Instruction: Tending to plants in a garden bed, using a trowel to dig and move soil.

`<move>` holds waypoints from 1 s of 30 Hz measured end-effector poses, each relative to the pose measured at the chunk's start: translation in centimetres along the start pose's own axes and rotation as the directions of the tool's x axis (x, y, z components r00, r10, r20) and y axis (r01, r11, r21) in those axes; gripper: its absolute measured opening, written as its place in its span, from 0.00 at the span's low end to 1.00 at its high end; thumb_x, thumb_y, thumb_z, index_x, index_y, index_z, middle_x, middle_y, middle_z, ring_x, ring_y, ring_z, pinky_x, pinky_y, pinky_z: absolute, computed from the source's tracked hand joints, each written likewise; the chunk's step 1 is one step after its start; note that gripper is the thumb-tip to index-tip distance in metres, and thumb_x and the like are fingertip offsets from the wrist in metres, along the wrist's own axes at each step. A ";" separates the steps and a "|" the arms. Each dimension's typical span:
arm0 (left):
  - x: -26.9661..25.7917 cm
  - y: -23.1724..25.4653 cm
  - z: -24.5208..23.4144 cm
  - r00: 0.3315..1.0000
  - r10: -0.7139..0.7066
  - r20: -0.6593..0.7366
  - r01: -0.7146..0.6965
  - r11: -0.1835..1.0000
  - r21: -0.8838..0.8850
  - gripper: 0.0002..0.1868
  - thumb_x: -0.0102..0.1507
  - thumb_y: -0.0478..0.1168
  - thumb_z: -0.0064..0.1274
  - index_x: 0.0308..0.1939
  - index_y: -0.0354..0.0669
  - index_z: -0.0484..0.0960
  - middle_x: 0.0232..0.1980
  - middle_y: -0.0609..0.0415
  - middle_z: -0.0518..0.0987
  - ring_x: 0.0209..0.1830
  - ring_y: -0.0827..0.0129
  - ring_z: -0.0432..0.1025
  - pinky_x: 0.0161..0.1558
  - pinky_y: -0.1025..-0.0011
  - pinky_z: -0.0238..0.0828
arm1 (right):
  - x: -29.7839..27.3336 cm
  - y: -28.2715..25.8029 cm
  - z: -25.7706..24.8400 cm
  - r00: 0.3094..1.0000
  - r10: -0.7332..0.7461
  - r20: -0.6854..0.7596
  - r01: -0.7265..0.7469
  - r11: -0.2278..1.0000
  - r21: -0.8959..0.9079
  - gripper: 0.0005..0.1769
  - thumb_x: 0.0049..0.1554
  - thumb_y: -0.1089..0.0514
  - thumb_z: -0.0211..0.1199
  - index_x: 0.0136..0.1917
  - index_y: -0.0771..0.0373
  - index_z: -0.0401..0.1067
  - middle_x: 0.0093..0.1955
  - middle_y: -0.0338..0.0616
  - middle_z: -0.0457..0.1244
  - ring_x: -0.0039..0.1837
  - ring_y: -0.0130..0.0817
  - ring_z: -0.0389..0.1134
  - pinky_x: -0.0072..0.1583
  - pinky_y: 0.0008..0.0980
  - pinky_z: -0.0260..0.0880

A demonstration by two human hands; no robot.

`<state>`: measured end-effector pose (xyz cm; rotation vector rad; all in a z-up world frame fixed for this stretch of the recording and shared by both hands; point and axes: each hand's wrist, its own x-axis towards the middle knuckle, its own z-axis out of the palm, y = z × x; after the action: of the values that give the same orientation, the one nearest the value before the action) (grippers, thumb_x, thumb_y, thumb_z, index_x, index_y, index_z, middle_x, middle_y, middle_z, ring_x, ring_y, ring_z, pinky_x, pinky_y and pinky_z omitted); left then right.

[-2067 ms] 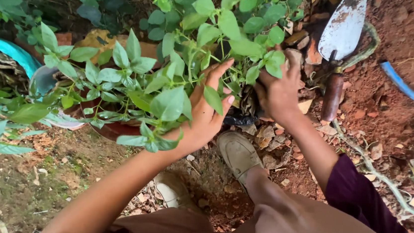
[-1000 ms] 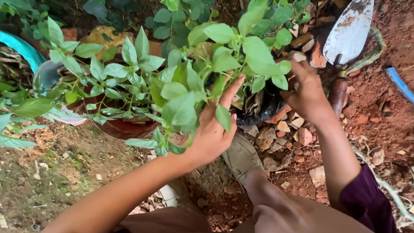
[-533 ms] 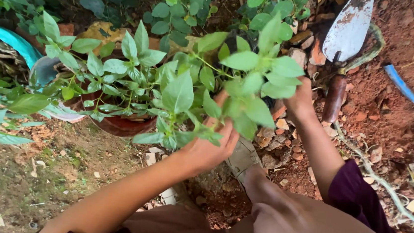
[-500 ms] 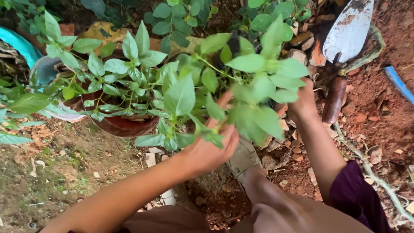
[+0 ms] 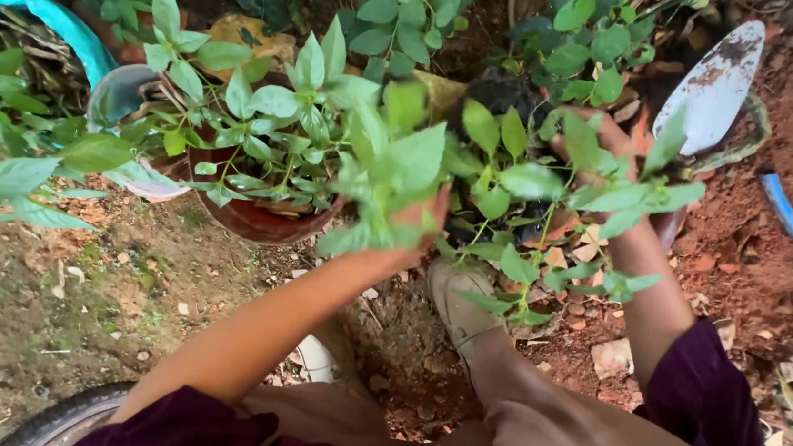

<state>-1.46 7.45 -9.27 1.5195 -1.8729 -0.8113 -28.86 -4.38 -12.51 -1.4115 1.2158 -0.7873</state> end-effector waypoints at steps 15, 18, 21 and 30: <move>-0.9 -5.8 4.8 0.982 -0.169 0.084 0.181 0.969 -0.166 0.19 0.71 0.41 0.45 0.63 0.36 0.71 0.62 0.42 0.74 0.64 0.55 0.67 0.66 0.60 0.64 | 7.2 11.1 -0.4 0.969 0.240 -0.055 -0.141 0.725 0.674 0.06 0.55 0.63 0.67 0.48 0.63 0.76 0.46 0.40 0.69 0.50 0.35 0.70 0.59 0.46 0.75; -3.0 -7.0 3.1 0.960 -0.168 0.224 0.149 0.984 0.101 0.13 0.73 0.41 0.44 0.58 0.40 0.76 0.57 0.46 0.77 0.59 0.56 0.71 0.64 0.60 0.68 | 5.9 8.1 -0.4 0.993 0.084 -0.089 -0.064 0.976 0.207 0.07 0.60 0.59 0.69 0.50 0.64 0.77 0.45 0.40 0.69 0.48 0.34 0.68 0.54 0.41 0.69; -4.1 -6.7 1.2 0.910 -0.199 0.363 0.066 0.935 0.348 0.11 0.75 0.42 0.43 0.53 0.44 0.80 0.51 0.49 0.80 0.55 0.57 0.74 0.61 0.60 0.72 | 4.5 4.5 -0.3 0.996 -0.073 -0.046 0.055 0.947 -0.315 0.11 0.64 0.55 0.71 0.52 0.65 0.78 0.44 0.40 0.69 0.46 0.33 0.66 0.49 0.36 0.64; 0.4 2.5 -3.3 0.923 -0.194 -0.334 0.151 0.977 -0.150 0.22 0.67 0.47 0.54 0.55 0.29 0.78 0.55 0.35 0.78 0.57 0.43 0.68 0.67 0.44 0.56 | 2.4 2.2 -1.5 0.990 -0.141 0.030 0.130 0.784 -0.607 0.13 0.68 0.54 0.67 0.62 0.62 0.78 0.54 0.46 0.70 0.54 0.33 0.72 0.57 0.34 0.71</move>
<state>-0.56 7.16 -5.22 1.6454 -1.4240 -0.6680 -30.19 -6.96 -14.69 -2.0411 1.4700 -0.5122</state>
